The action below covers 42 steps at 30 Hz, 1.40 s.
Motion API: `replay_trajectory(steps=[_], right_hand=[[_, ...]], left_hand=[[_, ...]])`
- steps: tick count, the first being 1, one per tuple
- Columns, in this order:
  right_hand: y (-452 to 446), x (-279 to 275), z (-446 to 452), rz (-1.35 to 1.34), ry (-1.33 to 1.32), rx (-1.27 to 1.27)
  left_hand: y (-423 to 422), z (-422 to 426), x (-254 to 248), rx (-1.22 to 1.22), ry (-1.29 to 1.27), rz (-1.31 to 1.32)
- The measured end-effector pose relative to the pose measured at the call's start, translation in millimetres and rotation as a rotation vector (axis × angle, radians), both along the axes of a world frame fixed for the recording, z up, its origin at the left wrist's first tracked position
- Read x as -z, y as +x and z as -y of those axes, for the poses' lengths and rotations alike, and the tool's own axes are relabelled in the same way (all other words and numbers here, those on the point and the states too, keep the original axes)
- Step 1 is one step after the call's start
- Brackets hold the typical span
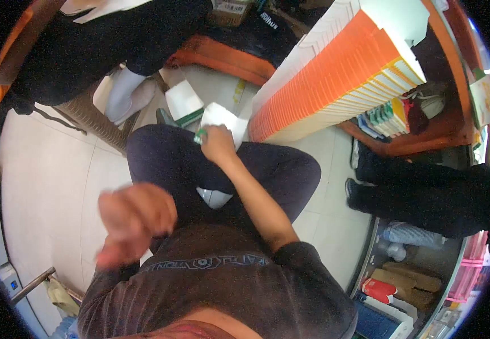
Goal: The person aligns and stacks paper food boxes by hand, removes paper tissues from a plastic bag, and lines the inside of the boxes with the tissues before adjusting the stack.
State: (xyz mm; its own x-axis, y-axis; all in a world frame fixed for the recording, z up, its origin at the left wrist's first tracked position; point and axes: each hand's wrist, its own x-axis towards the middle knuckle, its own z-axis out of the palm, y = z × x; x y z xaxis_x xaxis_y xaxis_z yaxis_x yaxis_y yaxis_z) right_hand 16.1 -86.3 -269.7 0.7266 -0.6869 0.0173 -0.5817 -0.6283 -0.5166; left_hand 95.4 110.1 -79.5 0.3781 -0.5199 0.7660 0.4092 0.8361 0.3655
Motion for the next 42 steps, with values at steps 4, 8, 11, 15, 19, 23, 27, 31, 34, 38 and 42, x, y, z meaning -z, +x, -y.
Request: replay_trajectory(steps=[4, 8, 11, 15, 19, 23, 27, 31, 34, 38, 42], right_hand=[[-71, -66, -35, 0.152, 0.097, -0.217], [-129, -132, -65, 0.341, 0.383, -0.326], [-167, -152, -74, 0.402, 0.561, -0.441], [-203, -177, -75, 0.348, 0.608, -0.623], [-238, -237, -74, 0.321, 0.496, -0.580], [-237, -291, -78, 0.415, 0.111, -0.518], [-233, -336, -84, 0.487, -0.256, -0.362], [-250, -404, -86, 0.574, -0.494, 0.040], [-224, -463, -44, 0.849, -0.608, 0.085], [-198, -521, 58, 0.605, -0.621, -0.009], [-174, -522, 141, 0.398, -0.315, 0.028]], left_hand=[[35, -3, 60, -0.384, 0.832, -0.106], [30, 3, 151, -0.382, 1.297, 0.028], [-4, -4, 188, 0.143, 1.222, -0.137], [-44, 9, 164, 0.437, 0.913, -0.246], [-49, 35, 76, 0.060, 0.601, 0.264], [-57, 70, 6, -0.394, 0.082, 0.825], [-102, 121, -42, -0.599, -0.328, 0.737], [-103, 164, -96, -0.531, -0.361, 0.644], [-75, 212, -143, -0.617, -0.028, 0.963], [-66, 271, -153, -0.776, -0.059, 1.092], [-66, 299, -141, -0.795, -0.078, 1.105]])
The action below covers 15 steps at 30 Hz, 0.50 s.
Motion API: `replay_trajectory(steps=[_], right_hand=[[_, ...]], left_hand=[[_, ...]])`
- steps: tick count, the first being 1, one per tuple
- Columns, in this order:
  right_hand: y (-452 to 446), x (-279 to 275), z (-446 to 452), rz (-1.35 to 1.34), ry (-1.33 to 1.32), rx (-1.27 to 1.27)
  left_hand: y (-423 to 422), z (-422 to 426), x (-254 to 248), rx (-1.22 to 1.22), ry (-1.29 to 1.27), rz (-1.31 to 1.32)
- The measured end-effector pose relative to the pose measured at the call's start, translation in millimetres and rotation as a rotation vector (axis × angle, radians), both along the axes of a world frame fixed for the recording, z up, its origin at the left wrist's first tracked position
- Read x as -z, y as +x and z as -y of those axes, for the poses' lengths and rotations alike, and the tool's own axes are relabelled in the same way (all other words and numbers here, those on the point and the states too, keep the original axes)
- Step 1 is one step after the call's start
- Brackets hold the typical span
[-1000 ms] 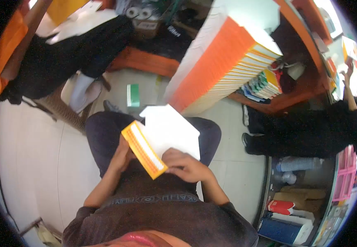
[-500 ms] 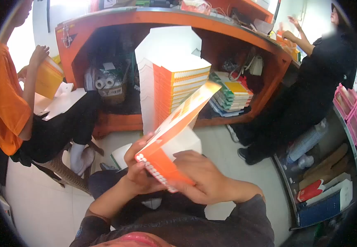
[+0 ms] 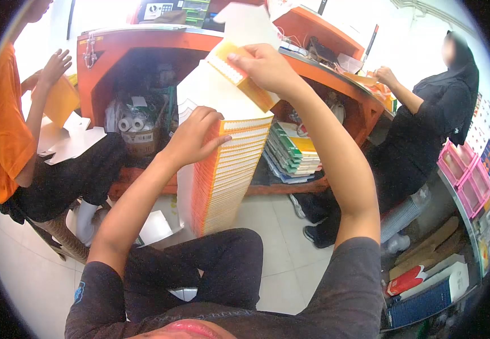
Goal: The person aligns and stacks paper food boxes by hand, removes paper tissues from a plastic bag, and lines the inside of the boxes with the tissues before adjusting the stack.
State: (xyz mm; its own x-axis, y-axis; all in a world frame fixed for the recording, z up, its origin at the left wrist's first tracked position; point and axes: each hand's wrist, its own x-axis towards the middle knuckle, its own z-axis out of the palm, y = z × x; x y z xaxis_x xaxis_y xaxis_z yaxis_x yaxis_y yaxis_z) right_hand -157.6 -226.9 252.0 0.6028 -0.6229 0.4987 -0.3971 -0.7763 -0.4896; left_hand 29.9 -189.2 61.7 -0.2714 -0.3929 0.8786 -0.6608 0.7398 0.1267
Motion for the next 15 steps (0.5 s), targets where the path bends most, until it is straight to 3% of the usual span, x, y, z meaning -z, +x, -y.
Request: replay_trajectory(steps=[5, 11, 15], right_hand=[[14, 7, 19, -0.172, 0.098, 0.024], [26, 7, 9, -0.134, -0.027, 0.008], [24, 18, 17, -0.398, -0.120, 0.110]], left_hand=[[1, 1, 4, -0.028, -0.062, 0.014], [0, -6, 3, -0.006, -0.020, -0.024], [-2, -9, 6, 0.016, -0.019, -0.146]])
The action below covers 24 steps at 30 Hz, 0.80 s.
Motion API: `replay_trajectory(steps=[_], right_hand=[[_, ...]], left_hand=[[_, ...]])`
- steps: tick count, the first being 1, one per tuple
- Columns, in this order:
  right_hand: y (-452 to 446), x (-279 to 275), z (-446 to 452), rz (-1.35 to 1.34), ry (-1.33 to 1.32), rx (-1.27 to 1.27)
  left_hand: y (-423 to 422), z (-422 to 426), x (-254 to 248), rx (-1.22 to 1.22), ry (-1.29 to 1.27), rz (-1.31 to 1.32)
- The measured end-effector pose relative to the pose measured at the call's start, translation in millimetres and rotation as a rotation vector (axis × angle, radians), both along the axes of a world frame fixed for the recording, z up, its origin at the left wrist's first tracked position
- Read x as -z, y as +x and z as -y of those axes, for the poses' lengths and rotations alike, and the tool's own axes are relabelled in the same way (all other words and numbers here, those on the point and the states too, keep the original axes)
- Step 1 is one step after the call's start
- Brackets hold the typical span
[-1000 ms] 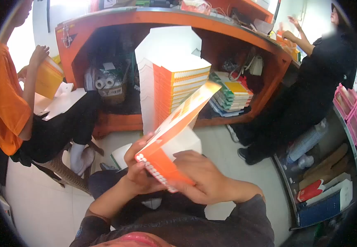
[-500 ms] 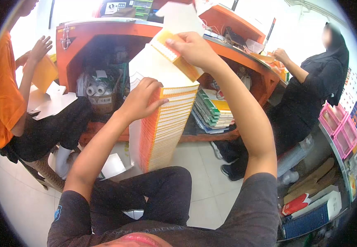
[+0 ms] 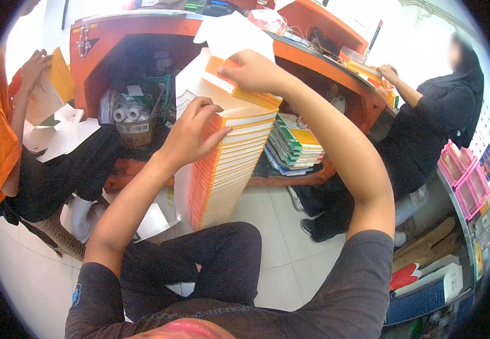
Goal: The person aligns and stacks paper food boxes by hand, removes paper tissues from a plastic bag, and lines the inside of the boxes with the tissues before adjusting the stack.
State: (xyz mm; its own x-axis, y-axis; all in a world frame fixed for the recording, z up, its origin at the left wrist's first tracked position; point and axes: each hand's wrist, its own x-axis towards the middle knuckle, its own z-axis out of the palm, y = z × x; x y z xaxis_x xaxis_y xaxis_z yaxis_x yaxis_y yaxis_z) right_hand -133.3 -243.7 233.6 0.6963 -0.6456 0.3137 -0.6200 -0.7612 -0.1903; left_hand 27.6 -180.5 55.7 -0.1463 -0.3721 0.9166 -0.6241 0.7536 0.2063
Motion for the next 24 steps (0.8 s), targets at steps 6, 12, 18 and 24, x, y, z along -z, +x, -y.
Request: replay_trajectory(steps=[6, 12, 18, 24], right_hand=[[-3, 38, -4, -0.007, -0.241, -0.099], [4, 59, -5, -0.022, -0.354, -0.085], [5, 65, -3, 0.019, -0.410, -0.099], [8, 65, -5, -0.102, -0.329, -0.006]], left_hand=[[2, 8, 1, 0.098, -0.150, -0.125], [-6, 9, 1, 0.063, -0.161, -0.151], [-10, 11, 3, 0.059, -0.186, -0.160], [-17, 19, 9, 0.139, -0.271, -0.168]])
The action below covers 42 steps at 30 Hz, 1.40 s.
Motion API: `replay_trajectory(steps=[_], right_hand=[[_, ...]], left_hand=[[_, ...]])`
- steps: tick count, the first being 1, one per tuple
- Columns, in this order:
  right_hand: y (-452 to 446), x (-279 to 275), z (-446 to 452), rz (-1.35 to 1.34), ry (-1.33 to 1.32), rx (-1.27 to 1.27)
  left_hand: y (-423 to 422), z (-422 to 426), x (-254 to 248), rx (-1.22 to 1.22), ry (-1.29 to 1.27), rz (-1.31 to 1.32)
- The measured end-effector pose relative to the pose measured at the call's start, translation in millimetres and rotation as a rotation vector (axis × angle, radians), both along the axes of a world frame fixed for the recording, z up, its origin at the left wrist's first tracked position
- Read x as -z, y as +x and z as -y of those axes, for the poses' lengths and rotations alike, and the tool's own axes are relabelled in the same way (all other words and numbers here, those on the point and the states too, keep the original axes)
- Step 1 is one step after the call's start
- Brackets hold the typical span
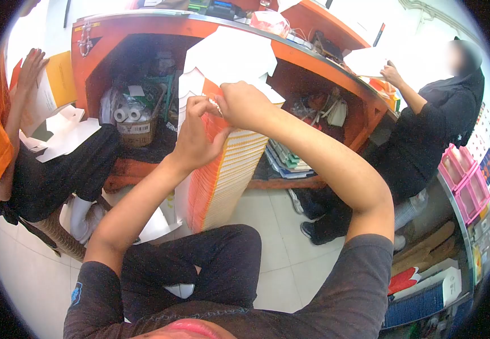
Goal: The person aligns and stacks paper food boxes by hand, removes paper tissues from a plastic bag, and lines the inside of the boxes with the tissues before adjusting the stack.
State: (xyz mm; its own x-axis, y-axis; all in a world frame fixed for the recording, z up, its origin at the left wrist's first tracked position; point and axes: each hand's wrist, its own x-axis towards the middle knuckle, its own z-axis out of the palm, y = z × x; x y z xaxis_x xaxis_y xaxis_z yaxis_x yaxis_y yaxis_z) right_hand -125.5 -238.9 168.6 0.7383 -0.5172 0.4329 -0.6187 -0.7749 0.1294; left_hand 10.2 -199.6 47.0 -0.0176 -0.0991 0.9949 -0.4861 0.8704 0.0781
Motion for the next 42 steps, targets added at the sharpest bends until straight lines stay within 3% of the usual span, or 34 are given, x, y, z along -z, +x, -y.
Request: replay_trajectory(steps=[5, 8, 11, 12, 15, 16, 19, 22, 25, 27, 30, 33, 42], right_hand=[[-5, -2, -10, -0.085, 0.085, 0.024], [-12, -7, -13, -0.094, 0.096, 0.035], [-2, -28, -24, -0.186, 0.269, 0.162], [3, -35, -25, -0.233, 0.357, 0.218], [16, -41, -11, -0.194, 0.414, 0.230], [19, -35, 4, -0.171, 0.351, 0.185], [30, -20, 22, -0.215, 0.231, 0.105], [32, -36, 4, -0.289, 0.368, 0.149], [13, -67, 0, 0.071, 0.566, 0.341], [-31, -64, 72, 0.025, -0.050, 0.305], [-60, -56, 95, 0.219, 0.373, 0.510], [-76, -38, 116, 0.300, 0.681, 0.512], [-90, -9, 126, 0.656, 1.169, 0.132]], left_hand=[[10, -6, -3, -0.020, -0.056, 0.025], [31, -12, 8, -0.298, -0.016, -0.179], [41, 7, 4, -0.285, 0.179, -0.366], [38, 16, 0, -0.147, 0.216, -0.459], [53, 23, -8, 0.162, 0.658, -0.303], [46, 31, -7, 0.058, 0.464, -0.333], [51, 36, -4, 0.032, 0.525, -0.321], [50, 31, -2, 0.072, 0.508, -0.333], [48, 36, 0, 0.075, 0.379, -0.352], [50, 41, 4, 0.093, 0.413, -0.355], [49, 42, 5, 0.098, 0.421, -0.366], [45, 38, 3, 0.090, 0.414, -0.370], [43, 33, 1, 0.086, 0.455, -0.376]])
